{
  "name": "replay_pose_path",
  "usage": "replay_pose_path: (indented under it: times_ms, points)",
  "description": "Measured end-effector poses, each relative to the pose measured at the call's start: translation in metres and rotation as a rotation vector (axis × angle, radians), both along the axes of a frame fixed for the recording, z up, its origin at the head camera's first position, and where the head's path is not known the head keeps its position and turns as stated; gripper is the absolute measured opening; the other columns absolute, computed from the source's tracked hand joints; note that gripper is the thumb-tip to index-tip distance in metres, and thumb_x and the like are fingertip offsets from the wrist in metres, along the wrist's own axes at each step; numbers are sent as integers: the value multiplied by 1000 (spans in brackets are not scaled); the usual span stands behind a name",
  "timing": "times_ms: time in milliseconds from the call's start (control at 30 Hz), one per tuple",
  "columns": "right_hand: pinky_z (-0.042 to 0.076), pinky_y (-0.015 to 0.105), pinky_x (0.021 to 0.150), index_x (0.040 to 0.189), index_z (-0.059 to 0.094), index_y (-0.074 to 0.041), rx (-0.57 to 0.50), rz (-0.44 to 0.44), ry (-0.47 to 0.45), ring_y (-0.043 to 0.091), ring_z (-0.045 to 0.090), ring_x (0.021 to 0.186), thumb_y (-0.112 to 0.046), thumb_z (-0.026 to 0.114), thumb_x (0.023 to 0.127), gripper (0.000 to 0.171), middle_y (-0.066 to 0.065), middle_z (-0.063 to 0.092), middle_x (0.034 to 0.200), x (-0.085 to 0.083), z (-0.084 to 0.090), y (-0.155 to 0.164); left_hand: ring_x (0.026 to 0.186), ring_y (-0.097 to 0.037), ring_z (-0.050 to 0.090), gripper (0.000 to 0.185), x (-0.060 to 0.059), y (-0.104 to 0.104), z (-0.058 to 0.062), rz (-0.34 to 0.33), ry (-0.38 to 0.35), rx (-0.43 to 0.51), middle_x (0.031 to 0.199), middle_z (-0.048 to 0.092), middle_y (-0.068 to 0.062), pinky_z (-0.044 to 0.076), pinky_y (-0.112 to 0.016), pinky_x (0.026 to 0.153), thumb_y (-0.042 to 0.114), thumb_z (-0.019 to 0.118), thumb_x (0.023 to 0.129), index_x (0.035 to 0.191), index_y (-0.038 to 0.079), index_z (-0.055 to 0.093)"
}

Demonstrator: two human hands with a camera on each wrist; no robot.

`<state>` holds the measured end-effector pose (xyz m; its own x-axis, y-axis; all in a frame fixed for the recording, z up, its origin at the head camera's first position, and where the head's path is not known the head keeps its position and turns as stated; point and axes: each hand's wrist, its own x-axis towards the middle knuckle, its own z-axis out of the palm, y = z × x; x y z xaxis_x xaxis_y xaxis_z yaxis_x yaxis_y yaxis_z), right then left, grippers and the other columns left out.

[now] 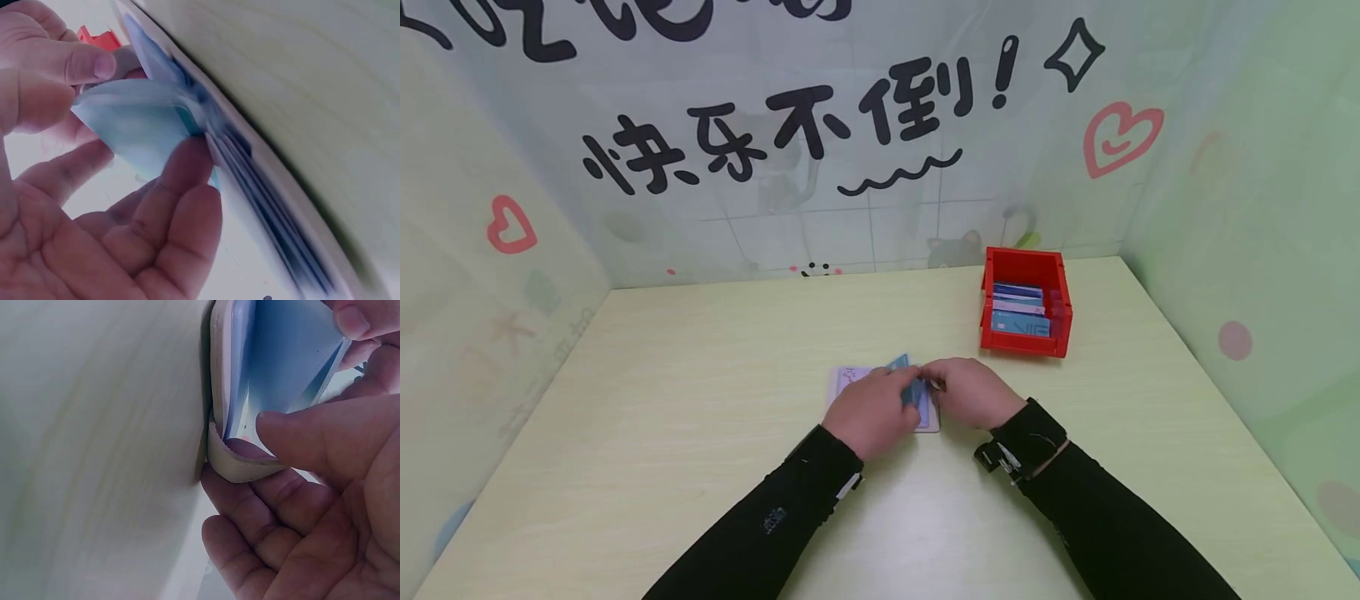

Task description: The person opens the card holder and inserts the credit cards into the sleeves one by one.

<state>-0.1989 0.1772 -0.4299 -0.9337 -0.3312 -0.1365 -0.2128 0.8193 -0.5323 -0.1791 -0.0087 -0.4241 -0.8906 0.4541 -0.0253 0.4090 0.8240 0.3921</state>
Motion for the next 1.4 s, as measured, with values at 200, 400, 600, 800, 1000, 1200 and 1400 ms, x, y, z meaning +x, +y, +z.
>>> replay_pose_path:
  times_ms: [200,400,600,800,1000,1200,1400]
  points:
    - [52,48,113,142,66,-6,43,10,-3,31,65,128,-9,70,100,42,10,70,138,1,0,-2,122,-30,66,45,0,-6,2,24,-29,35,142,63,-17,59,-42,97,30,59,102,143,12,62]
    - [51,48,114,141,67,-7,77,-6,-17,32,64,130,-11,71,100,42,11,69,140,1,0,-4,101,-21,68,35,-3,-13,7,84,-19,72,126,74,-11,58,-37,89,29,59,107,134,8,66]
    - [51,48,114,143,66,-9,91,-23,-41,31,63,129,-14,72,100,43,10,67,142,0,2,-5,94,-20,70,29,-9,-24,11,192,-25,97,122,76,-10,60,-38,88,18,55,107,129,7,70]
    - [51,49,113,143,66,-9,79,-24,-45,32,63,127,-14,73,99,44,11,67,141,1,3,-4,105,-24,73,31,-12,-39,9,242,-43,109,128,75,-13,60,-42,92,14,60,105,133,6,68]
    - [51,49,113,142,67,-9,63,-33,-42,31,63,127,-15,73,100,43,11,68,141,1,2,-4,98,-23,71,28,-14,-47,5,263,-49,105,123,76,-12,60,-42,90,16,64,103,130,7,69]
    - [51,50,113,141,68,-10,62,-35,-38,30,63,125,-15,71,101,41,10,68,140,1,2,-3,92,-23,66,27,-15,-55,0,276,-47,73,119,76,-11,59,-42,88,17,66,102,127,6,70]
    - [53,49,112,142,67,-11,65,-29,-67,29,62,122,-18,71,101,42,9,67,141,0,3,-3,94,-22,67,27,-14,-62,-5,268,-32,14,116,77,-11,60,-41,89,19,68,101,124,5,73]
